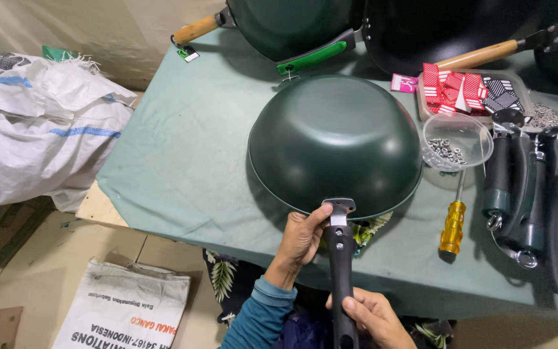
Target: Attaching a handle to a pan using a screwdriver and screws
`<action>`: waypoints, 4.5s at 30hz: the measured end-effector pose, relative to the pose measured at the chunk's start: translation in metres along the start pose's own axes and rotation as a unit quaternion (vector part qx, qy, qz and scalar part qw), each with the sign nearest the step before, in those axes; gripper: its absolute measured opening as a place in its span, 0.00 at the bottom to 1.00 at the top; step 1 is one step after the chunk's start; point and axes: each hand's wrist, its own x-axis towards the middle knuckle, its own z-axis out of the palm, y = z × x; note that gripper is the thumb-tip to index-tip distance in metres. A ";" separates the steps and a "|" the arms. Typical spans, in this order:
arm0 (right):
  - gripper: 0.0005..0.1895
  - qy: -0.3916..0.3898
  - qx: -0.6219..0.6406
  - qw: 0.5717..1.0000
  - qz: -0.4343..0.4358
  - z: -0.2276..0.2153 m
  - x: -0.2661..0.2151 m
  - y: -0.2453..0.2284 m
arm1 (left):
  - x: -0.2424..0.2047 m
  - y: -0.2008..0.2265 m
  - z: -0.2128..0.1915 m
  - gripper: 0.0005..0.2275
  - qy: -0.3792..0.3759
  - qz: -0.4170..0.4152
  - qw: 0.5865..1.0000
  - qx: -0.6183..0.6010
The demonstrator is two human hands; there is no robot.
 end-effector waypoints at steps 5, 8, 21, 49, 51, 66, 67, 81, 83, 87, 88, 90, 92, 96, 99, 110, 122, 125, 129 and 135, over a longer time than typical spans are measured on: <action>0.28 -0.045 -0.031 0.998 -0.036 -0.016 0.008 0.004 | 0.004 -0.012 -0.006 0.08 0.023 -0.003 1.000 -0.007; 0.30 -0.018 -0.011 0.991 -0.129 -0.033 0.016 0.003 | 0.006 -0.013 -0.006 0.06 0.044 0.003 0.999 -0.015; 0.34 -0.203 0.338 0.863 -0.316 -0.025 0.002 -0.098 | 0.011 -0.006 0.008 0.10 0.100 0.014 0.995 -0.023; 0.15 0.031 0.252 0.941 -0.222 -0.034 0.088 -0.075 | 0.040 -0.024 -0.001 0.03 0.091 0.071 0.991 -0.069; 0.10 0.051 0.275 0.938 -0.203 -0.026 0.088 -0.079 | 0.040 -0.026 -0.003 0.03 0.095 0.063 0.991 -0.069; 0.09 0.013 0.326 0.936 -0.128 -0.018 0.151 -0.088 | 0.032 -0.022 0.008 0.05 0.095 0.056 0.991 -0.076; 0.09 0.013 0.326 0.936 -0.128 -0.015 0.154 -0.089 | 0.033 -0.021 0.008 0.05 0.095 0.056 0.991 -0.076; 0.11 0.012 0.286 0.946 -0.153 -0.001 0.178 -0.105 | 0.035 -0.019 0.005 0.07 0.093 0.069 0.991 -0.066; 0.11 0.015 0.283 0.946 -0.156 0.000 0.179 -0.105 | 0.037 -0.024 -0.002 0.07 0.094 0.068 0.991 -0.067; 0.12 0.016 0.270 0.949 -0.164 0.000 0.183 -0.106 | 0.044 -0.031 -0.010 0.07 0.102 0.067 0.990 -0.070; 0.12 0.017 0.270 0.949 -0.164 0.000 0.184 -0.106 | 0.042 -0.030 -0.007 0.07 0.102 0.067 0.990 -0.070; 0.13 0.018 0.263 0.950 -0.169 0.001 0.187 -0.108 | 0.040 -0.026 -0.002 0.08 0.100 0.071 0.990 -0.069; 0.13 0.019 0.259 0.950 -0.171 0.001 0.190 -0.111 | 0.043 -0.027 -0.004 0.08 0.100 0.073 0.990 -0.070; 0.13 0.020 0.247 0.952 -0.179 0.001 0.192 -0.109 | 0.045 -0.032 -0.007 0.08 0.106 0.074 0.989 -0.071; 0.14 0.021 0.237 0.954 -0.183 0.000 0.194 -0.107 | 0.038 -0.015 0.009 0.07 0.098 0.075 0.989 -0.080; 0.16 0.023 0.207 0.956 -0.205 -0.003 0.199 -0.097 | 0.035 -0.010 0.005 0.08 0.109 0.076 0.986 -0.100; 0.18 0.030 0.198 0.945 -0.260 -0.010 0.197 -0.092 | 0.024 0.006 0.020 0.11 0.118 0.067 0.986 -0.093; 0.16 0.039 0.180 0.946 -0.266 -0.009 0.196 -0.091 | 0.031 0.001 0.011 0.11 0.128 0.057 0.985 -0.099; 0.24 0.024 0.118 0.934 -0.336 -0.044 0.235 -0.061 | 0.031 0.002 0.006 0.10 0.137 0.045 0.985 -0.100; 0.28 0.056 0.054 0.911 -0.404 -0.010 0.177 -0.083 | 0.028 -0.002 0.011 0.11 0.133 0.038 0.986 -0.093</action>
